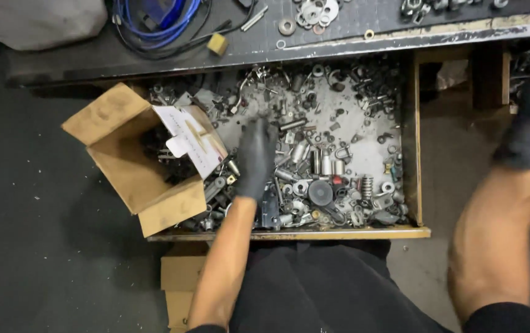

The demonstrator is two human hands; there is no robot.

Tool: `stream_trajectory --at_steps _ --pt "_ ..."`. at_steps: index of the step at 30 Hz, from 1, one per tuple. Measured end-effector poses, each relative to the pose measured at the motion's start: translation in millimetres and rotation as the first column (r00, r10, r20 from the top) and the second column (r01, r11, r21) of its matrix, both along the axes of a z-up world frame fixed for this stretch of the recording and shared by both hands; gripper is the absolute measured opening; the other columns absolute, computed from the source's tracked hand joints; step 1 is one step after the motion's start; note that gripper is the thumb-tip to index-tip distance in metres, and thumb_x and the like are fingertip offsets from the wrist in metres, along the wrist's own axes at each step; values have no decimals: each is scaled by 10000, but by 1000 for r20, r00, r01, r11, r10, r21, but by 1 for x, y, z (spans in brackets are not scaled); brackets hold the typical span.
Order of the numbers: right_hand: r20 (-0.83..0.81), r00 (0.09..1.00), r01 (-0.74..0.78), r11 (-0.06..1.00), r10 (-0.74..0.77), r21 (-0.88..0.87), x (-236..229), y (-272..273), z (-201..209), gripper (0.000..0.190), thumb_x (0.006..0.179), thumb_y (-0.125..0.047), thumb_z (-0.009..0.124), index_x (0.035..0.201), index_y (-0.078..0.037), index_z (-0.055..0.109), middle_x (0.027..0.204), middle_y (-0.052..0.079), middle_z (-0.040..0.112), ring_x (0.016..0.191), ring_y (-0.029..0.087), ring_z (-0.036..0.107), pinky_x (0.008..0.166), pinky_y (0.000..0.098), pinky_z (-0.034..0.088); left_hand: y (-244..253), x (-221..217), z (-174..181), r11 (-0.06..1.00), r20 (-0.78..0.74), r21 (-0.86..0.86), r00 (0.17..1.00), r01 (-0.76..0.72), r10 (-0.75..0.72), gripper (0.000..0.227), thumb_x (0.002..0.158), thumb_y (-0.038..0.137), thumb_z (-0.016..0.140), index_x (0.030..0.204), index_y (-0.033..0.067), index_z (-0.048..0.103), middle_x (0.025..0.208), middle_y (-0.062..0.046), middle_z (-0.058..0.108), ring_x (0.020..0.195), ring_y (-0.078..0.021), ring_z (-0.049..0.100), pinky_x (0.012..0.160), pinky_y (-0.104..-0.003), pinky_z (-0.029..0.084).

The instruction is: The person sorts through a drawer filled with various metal parts, including bolts, nuts, and washers. They pick up and examine individual items, occasionally placing them into a cardboard box on the left side of the frame.

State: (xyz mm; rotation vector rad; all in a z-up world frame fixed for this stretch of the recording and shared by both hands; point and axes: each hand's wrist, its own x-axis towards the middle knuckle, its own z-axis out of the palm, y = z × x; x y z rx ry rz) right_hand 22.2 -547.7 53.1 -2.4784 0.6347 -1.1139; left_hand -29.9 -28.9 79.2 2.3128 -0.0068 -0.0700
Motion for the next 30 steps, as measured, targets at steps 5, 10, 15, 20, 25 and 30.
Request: stream_trajectory --at_steps 5,10,15,20,25,30 --pt "234 769 -633 760 595 149 -33 157 118 241 1147 218 533 1333 74 587 1121 240 602 912 322 556 861 413 477 1 34 -9 970 258 220 952 107 -163 418 876 40 788 1275 14 668 1088 -187 724 901 -287 707 817 -337 628" --pt "128 756 -629 659 642 413 -54 209 135 246 1131 127 503 1351 35 562 1225 211 613 990 284 614 887 363 536 2 41 -12 981 355 143 918 134 -177 307 911 -67 713 1170 95 727 911 -91 777 734 -193 701 679 -269 608" --pt "6 687 -632 594 727 498 -44 261 112 225 1057 11 612 1251 -71 688 1176 131 687 1098 294 650 958 388 525 1 53 -59 993 171 101 982 66 -83 364 810 80 789 1107 275 707 976 -46 739 929 -263 729 876 -390 592" --pt "-357 421 -698 550 834 459 -9 316 48 219 1007 -211 675 1221 -193 716 1054 122 734 1058 369 688 923 511 530 -11 31 -24 989 -88 -25 986 -142 140 403 797 139 781 1072 421 692 868 69 665 855 -164 697 861 -372 588" --pt "-703 309 -842 528 640 111 2 367 67 337 785 -69 769 1112 -85 690 971 133 727 979 367 721 861 454 581 -6 -42 118 990 214 -120 976 70 -43 310 985 127 664 1277 227 685 1060 -62 703 1026 -312 682 916 -450 552" --pt "-642 293 -885 456 709 99 19 364 27 285 793 29 721 1028 -123 777 1058 147 699 976 420 698 793 492 584 72 -78 184 987 431 106 900 -120 63 428 934 -52 664 1348 57 658 1066 -136 652 992 -339 633 877 -441 529"
